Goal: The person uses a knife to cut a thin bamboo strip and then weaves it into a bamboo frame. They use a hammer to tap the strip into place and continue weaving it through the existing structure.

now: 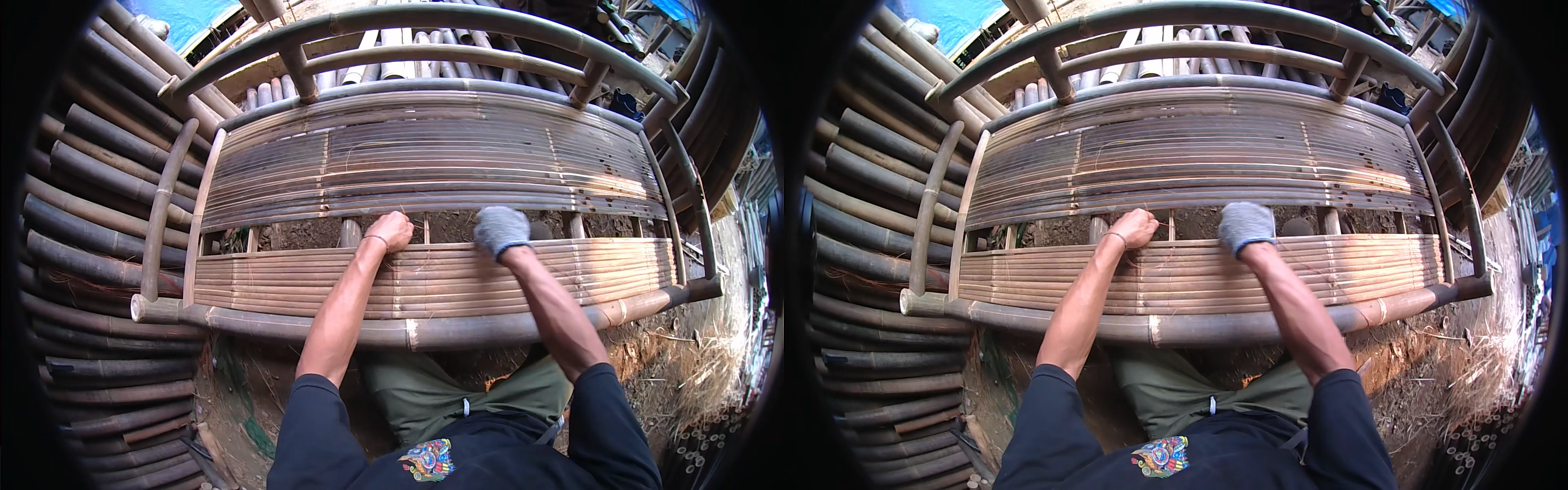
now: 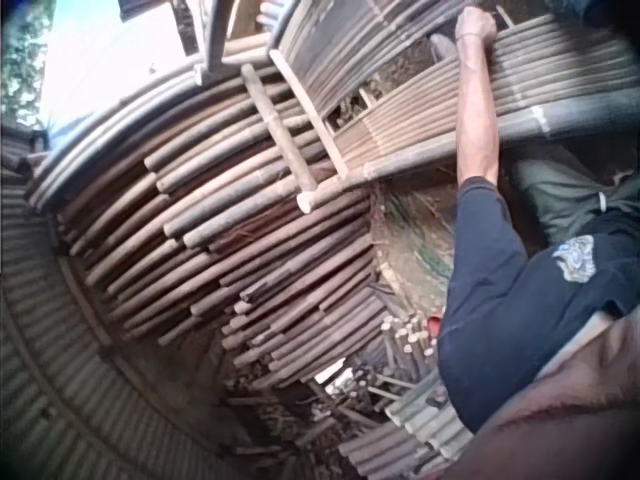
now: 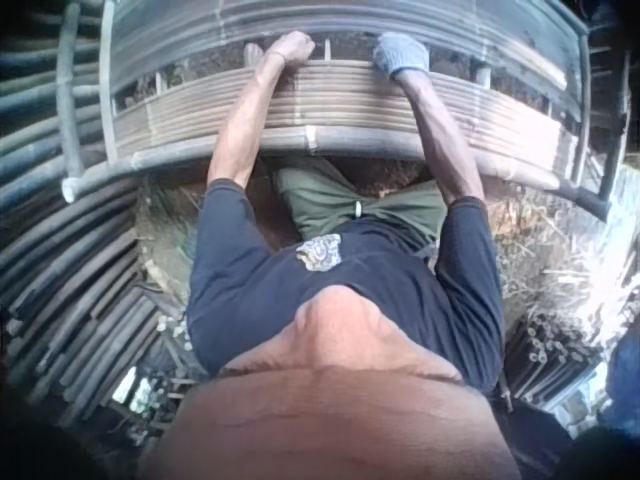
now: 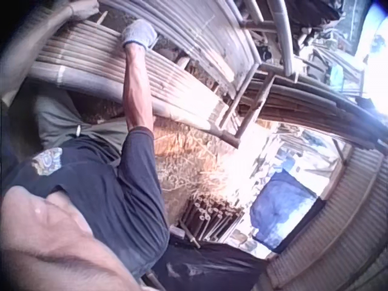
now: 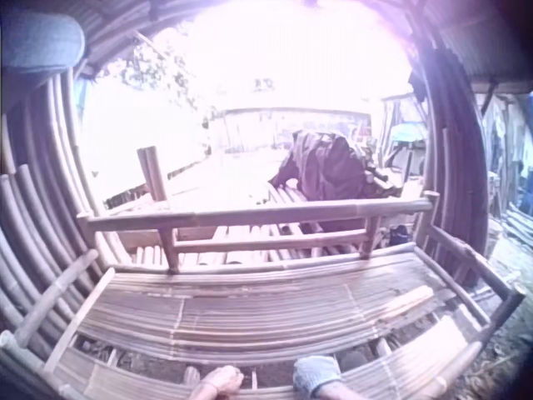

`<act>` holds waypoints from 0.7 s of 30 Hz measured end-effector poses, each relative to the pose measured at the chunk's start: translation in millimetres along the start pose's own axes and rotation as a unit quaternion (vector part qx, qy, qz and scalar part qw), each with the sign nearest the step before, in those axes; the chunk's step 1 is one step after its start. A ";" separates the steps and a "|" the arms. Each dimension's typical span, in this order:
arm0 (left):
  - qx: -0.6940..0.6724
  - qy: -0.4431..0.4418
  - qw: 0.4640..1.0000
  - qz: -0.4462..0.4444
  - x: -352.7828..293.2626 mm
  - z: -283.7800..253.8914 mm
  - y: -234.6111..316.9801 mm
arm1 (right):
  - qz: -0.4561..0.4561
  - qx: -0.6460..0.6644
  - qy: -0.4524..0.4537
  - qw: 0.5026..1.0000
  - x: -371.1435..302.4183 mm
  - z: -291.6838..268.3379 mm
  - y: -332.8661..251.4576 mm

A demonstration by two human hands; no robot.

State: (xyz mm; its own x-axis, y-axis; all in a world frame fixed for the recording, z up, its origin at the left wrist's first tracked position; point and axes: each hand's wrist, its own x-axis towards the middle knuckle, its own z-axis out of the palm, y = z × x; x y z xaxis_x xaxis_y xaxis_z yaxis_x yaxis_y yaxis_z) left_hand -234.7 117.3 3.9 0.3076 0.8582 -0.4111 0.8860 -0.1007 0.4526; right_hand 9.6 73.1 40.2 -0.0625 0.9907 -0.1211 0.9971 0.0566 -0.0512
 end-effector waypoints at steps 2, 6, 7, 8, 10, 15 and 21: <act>0.143 -0.096 0.971 0.164 32.5 13.3 -13.3 | -0.092 0.102 -0.128 0.982 39.4 49.7 -25.9; -0.065 -0.156 0.981 0.095 33.3 14.1 17.7 | -0.262 0.177 -0.253 0.914 72.2 99.7 -10.8; -0.079 -0.124 0.988 0.051 20.0 11.9 -2.2 | -0.267 0.196 -0.252 0.909 64.3 77.0 -29.4; -0.092 -0.091 0.991 0.024 16.9 8.7 -9.8 | -0.259 0.207 -0.244 0.911 61.1 58.5 -31.3; -0.111 -0.005 0.993 0.045 4.2 0.7 5.3 | -0.156 0.233 -0.194 0.940 45.0 48.3 0.3; -0.295 -0.064 0.953 -0.030 -28.0 -33.5 4.5 | -0.140 0.275 0.161 0.937 -35.7 -2.3 -31.0; -0.394 -0.135 0.908 -0.034 -40.1 -34.7 17.8 | -0.125 0.244 0.212 0.938 -35.3 23.9 -67.7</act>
State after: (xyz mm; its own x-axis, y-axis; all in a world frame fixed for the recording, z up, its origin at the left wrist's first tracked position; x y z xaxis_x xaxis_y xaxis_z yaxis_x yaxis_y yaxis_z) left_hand -243.3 98.5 55.9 0.4285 0.6840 -0.5904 0.4147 0.4316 0.8010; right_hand -56.7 31.3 24.3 -0.1646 0.9203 0.3549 0.8089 0.3319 -0.4854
